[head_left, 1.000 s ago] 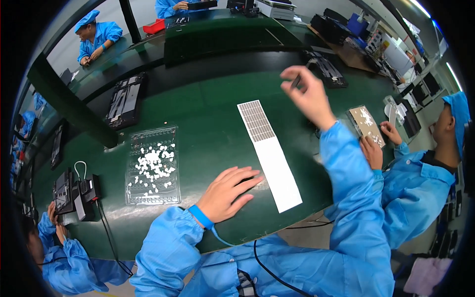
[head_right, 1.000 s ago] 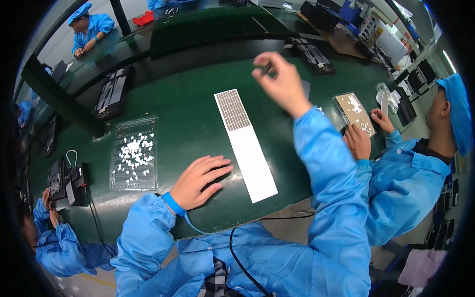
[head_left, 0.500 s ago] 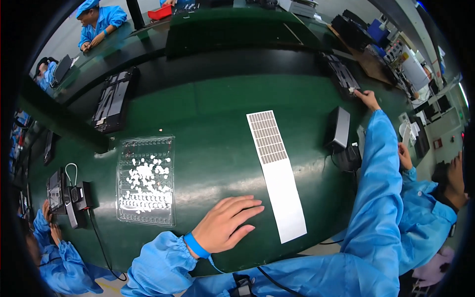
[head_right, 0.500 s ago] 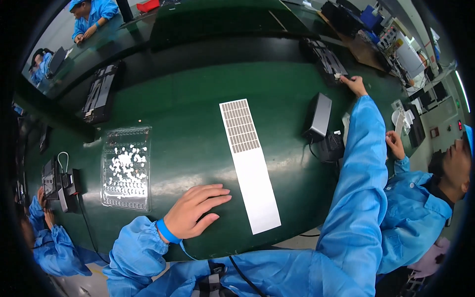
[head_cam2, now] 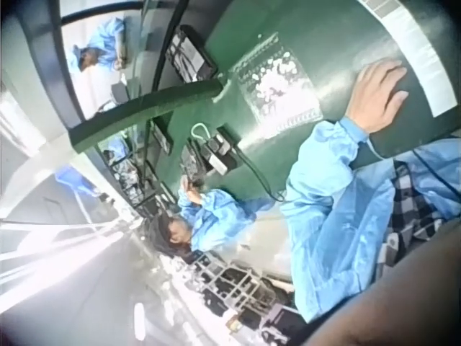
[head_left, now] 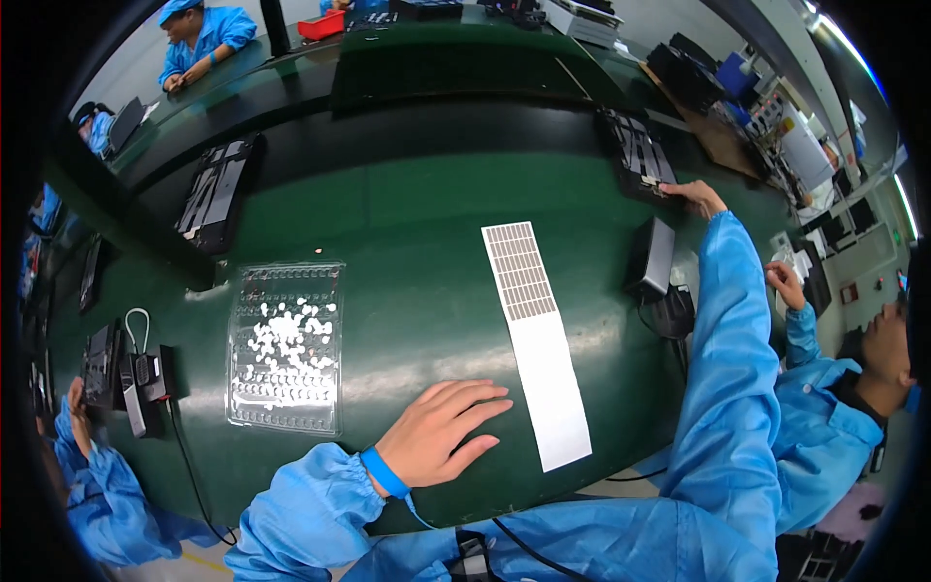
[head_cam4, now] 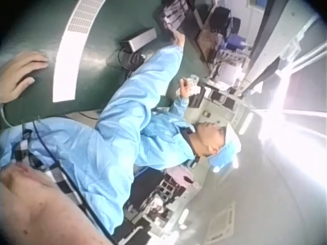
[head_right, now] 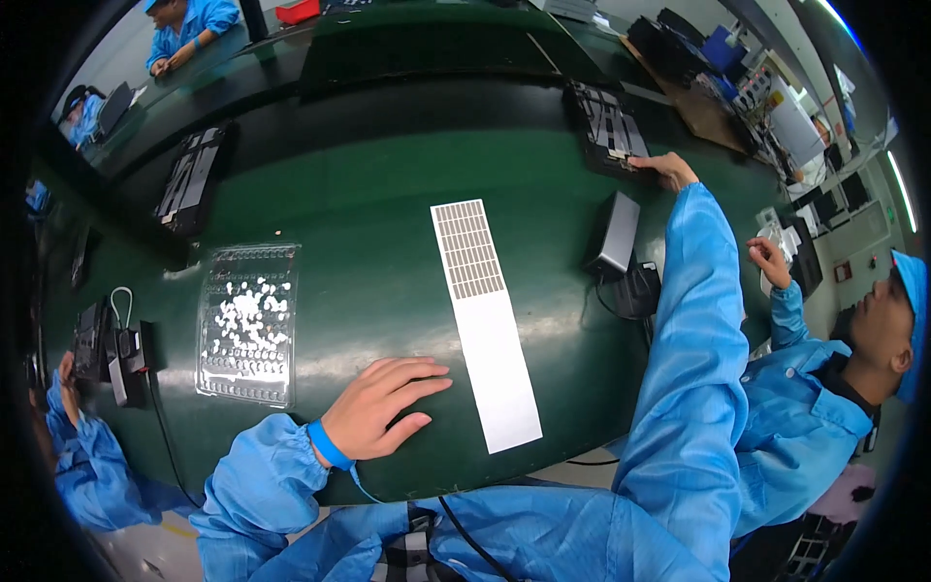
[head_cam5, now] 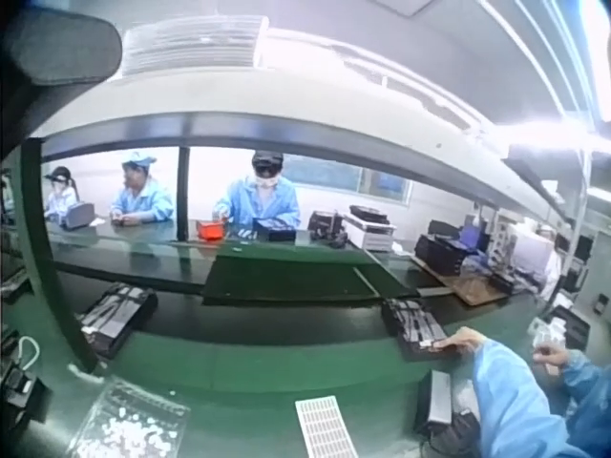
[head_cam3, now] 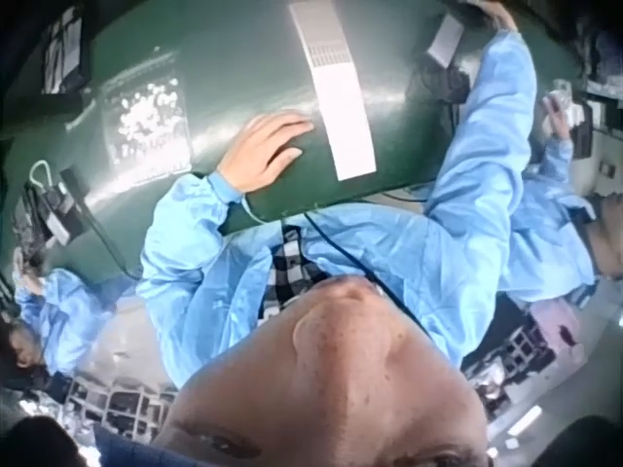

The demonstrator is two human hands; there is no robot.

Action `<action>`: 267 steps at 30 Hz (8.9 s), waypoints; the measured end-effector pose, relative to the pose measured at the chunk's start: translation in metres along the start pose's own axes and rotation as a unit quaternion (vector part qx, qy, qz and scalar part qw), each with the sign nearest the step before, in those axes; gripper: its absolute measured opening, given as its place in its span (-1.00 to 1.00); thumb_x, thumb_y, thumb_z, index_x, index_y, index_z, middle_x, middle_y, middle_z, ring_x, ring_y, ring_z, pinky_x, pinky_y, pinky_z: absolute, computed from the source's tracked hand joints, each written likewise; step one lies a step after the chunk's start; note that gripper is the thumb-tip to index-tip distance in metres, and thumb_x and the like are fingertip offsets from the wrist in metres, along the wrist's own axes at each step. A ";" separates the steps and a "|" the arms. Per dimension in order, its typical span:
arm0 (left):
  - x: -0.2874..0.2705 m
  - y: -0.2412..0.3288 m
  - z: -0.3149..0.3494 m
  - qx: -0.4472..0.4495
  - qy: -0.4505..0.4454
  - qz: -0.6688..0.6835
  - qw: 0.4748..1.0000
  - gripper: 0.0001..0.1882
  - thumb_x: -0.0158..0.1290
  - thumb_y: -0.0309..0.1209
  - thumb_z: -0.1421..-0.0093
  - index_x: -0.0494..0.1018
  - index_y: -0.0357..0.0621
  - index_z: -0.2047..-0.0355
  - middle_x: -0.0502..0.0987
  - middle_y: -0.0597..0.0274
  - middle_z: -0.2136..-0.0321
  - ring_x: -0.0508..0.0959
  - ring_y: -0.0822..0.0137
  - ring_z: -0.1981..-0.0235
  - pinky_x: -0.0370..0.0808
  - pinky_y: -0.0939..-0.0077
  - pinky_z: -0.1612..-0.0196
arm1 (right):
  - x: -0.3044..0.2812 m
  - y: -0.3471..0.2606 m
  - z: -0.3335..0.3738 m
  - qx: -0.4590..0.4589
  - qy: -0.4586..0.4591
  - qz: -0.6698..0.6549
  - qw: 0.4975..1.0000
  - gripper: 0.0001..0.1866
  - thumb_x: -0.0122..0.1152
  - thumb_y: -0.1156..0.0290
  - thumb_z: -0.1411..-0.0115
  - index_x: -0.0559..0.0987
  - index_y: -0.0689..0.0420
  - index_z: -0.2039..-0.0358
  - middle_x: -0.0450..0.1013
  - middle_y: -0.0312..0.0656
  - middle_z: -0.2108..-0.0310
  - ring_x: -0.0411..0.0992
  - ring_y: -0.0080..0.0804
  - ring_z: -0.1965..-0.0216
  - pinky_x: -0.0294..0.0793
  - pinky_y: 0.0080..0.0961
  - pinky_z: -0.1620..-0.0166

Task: The person assembles tablet devices by placing internal components and small parts into a tablet chassis, then applies adhesive strips to secure them. Tweezers and a pry tool are used to manipulate the small parts and adhesive.

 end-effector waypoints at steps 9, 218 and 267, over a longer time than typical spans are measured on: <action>-0.002 0.003 0.008 0.045 0.050 -0.012 0.998 -0.66 0.03 -0.33 -0.32 0.44 -0.15 -0.07 0.44 0.07 -0.09 0.41 0.05 -0.15 0.32 0.18 -0.21 | -0.012 -0.080 0.030 -0.148 -0.059 -0.237 0.958 -0.78 0.30 0.33 -0.19 0.59 0.19 0.24 0.56 -0.20 0.31 0.54 -0.36 0.23 0.53 -0.33 0.09; -0.020 -0.061 0.025 -0.153 0.160 0.424 0.878 -0.83 -0.01 -0.43 -0.38 0.38 -0.23 0.08 0.36 0.26 0.04 0.49 0.50 0.27 0.50 0.61 0.27 | 0.277 -0.127 0.431 -0.514 -0.246 -0.316 0.759 -0.84 0.13 0.46 -0.28 0.54 0.27 0.20 0.54 -0.16 0.39 0.53 -0.53 0.50 0.48 -0.59 0.38; -0.021 -0.061 0.026 -0.141 0.183 0.370 0.900 -0.58 0.23 -0.60 -0.17 0.42 -0.23 -0.03 0.46 0.34 0.24 0.42 0.67 0.38 0.37 0.79 0.31 | 0.281 -0.127 0.425 -0.463 -0.276 -0.353 0.764 -0.77 0.07 0.38 -0.34 0.54 0.30 0.21 0.54 -0.13 0.42 0.57 -0.48 0.49 0.51 -0.57 0.34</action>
Point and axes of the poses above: each hand's wrist, its own z-axis away from the middle knuckle, its own x-axis out of the palm, y = z × x, the point moved 9 cm from there along -z, towards the middle knuckle
